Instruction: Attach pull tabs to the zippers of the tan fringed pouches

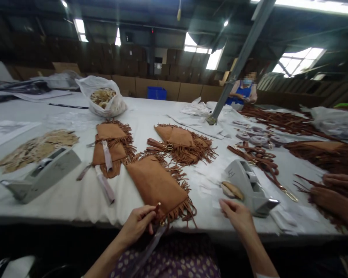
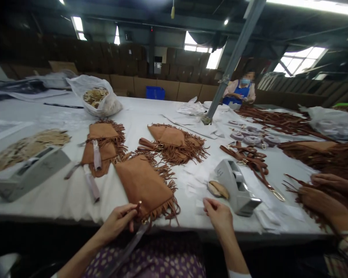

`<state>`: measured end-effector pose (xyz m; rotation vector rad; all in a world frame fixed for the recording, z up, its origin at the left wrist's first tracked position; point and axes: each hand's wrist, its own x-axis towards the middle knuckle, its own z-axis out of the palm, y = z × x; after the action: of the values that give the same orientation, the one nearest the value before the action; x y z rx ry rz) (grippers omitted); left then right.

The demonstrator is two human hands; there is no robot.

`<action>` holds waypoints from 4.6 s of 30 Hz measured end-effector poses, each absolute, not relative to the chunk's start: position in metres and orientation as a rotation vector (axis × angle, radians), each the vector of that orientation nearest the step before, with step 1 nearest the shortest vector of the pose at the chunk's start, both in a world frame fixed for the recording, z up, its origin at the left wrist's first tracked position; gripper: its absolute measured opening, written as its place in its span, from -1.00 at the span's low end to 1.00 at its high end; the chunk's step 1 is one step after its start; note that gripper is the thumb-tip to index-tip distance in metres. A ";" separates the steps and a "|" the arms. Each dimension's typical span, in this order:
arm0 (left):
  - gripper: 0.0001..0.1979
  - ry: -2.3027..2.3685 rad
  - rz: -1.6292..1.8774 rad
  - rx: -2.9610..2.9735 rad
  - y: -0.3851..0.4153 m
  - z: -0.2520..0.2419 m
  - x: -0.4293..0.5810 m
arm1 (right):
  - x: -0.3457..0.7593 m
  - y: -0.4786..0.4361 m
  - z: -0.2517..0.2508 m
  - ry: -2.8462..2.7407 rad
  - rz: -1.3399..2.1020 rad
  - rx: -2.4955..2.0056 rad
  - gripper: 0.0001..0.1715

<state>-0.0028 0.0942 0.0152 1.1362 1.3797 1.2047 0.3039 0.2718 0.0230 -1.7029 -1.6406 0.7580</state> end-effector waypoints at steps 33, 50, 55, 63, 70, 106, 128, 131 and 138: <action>-0.72 1.360 1.438 0.941 0.099 0.003 0.010 | 0.131 0.168 0.036 -0.670 1.972 -1.160 -0.60; -0.71 1.350 1.356 1.141 0.098 0.009 0.003 | 0.146 0.170 0.033 -0.931 2.079 -1.182 -0.61; -0.70 1.445 1.370 1.216 0.097 0.010 0.004 | 0.140 0.172 0.030 -0.562 2.049 -1.227 -0.64; -0.68 1.462 1.333 1.195 0.097 0.014 0.004 | 0.142 0.172 0.037 -0.769 1.986 -1.186 -0.65; -0.66 1.485 1.318 1.221 0.099 0.014 0.005 | 0.145 0.171 0.042 -0.841 2.025 -1.197 -0.63; -0.59 1.166 1.093 0.445 0.043 0.016 -0.014 | 0.144 0.118 -0.009 -2.385 0.478 -0.558 -0.41; -0.61 1.368 1.326 0.485 0.073 0.002 -0.003 | 0.148 0.142 -0.008 -2.258 0.571 -0.714 -0.51; -0.57 1.404 1.310 0.372 0.074 0.004 -0.003 | 0.151 0.132 -0.005 -2.122 0.672 -0.774 -0.63; -0.64 1.489 1.310 0.340 0.072 -0.005 -0.001 | 0.140 0.097 -0.013 -1.426 1.743 -1.302 -0.54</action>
<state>-0.0009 0.0723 -0.0046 0.3402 1.4887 1.3100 0.1404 0.0971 -0.0128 -1.3016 -1.4261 1.7432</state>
